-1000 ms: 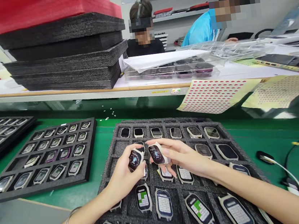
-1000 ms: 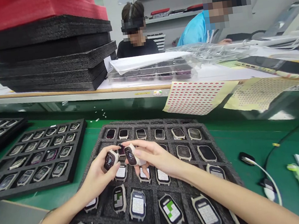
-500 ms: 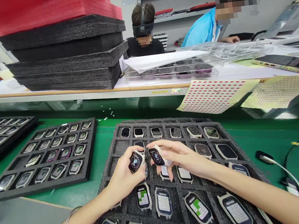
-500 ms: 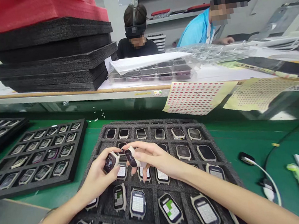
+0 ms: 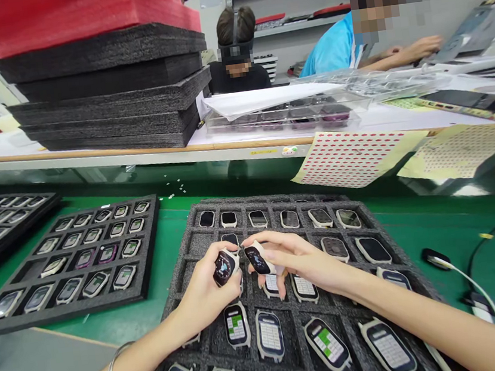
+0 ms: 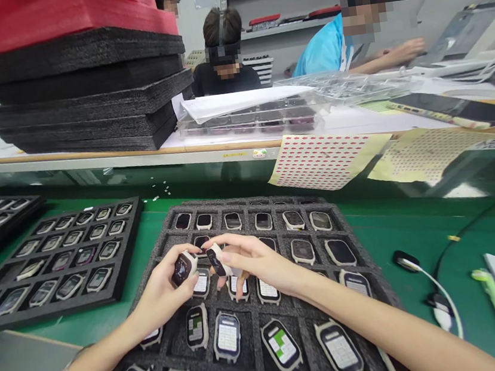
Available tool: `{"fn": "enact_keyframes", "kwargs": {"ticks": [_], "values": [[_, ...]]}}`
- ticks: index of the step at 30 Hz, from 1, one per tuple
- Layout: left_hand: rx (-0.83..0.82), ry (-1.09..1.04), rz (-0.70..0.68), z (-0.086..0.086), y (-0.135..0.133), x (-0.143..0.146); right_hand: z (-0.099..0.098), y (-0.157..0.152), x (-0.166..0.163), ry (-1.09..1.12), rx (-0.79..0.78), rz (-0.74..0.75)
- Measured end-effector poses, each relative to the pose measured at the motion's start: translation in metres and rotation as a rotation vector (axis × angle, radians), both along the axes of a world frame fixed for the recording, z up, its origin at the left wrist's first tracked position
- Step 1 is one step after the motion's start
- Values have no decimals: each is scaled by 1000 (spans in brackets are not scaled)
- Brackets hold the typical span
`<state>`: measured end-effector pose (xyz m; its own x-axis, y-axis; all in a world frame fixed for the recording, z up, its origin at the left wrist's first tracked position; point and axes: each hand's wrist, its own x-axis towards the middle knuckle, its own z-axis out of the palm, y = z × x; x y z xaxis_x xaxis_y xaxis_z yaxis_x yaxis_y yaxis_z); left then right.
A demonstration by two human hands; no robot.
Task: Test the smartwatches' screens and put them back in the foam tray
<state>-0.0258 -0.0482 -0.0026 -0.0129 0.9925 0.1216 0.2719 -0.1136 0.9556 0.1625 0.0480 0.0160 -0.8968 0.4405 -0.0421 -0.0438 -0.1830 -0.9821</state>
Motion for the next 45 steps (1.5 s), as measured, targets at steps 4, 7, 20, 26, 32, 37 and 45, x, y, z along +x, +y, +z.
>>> {"fn": "enact_keyframes", "kwargs": {"ticks": [4, 7, 20, 26, 32, 37, 45], "values": [[19, 14, 3, 0, 0, -1, 2, 0, 0, 9, 7, -1], [22, 9, -14, -1, 0, -1, 3, 0, 0, -4, 21, 1], [28, -2, 4, -2, -2, 3, 2, 0, 3, -8, -52, -18], [-118, -346, -64, -3, 5, 4, -3, 0, 2, 8, -198, 27], [-176, -626, -100, 2, 5, 4, -5, 5, 3, -1, -13, 20], [-160, -623, -108, 1, 5, 3, 2, 9, 8, -88, 291, -44], [-186, -595, -93, -2, 6, 3, 16, 7, 13, -150, 542, -124]]}}
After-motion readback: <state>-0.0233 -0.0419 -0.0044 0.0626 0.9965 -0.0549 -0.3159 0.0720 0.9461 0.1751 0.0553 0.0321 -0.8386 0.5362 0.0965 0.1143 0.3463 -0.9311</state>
